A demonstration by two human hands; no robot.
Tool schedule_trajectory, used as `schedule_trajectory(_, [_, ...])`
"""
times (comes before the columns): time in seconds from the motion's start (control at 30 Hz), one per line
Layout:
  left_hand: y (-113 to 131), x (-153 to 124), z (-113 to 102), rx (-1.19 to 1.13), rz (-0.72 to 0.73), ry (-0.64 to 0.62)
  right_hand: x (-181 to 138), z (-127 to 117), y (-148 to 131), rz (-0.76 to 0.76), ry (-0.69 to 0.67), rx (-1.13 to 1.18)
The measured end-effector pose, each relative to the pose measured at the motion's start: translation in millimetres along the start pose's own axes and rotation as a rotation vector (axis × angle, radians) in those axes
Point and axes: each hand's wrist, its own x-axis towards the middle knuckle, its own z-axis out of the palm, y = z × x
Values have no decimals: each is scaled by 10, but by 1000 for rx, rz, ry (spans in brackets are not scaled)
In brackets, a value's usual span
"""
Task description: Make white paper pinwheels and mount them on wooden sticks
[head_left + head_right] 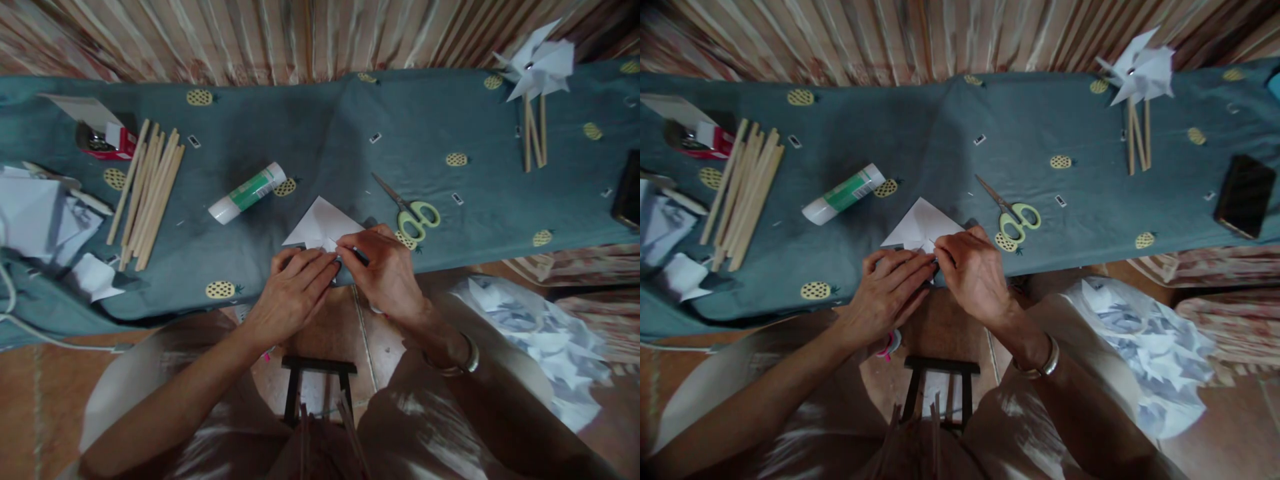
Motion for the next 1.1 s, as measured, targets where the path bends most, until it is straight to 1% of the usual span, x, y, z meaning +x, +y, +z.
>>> schedule_trajectory(0.2, [-4, -8, 6, -23, -8, -28, 2, -7, -7, 10, -18, -5])
schedule_trajectory(0.4, [0, 7, 0, -2, -1, -16, 10, 0, -8, -2, -18, -33])
schedule_trajectory(0.63, [-4, 3, 14, -47, -19, -36, 17, 11, -7, 3, -22, -52])
schedule_trajectory(0.77, [-7, 6, 19, -40, -16, -24, 17, 9, -15, 3, -38, -58])
schedule_trajectory(1.0, [-11, 19, 14, -29, -10, -11, -5, 12, -16, -78, -62, -188])
schedule_trajectory(1.1, [-11, 22, 14, -45, -15, -15, -17, 22, -16, -100, -50, -193])
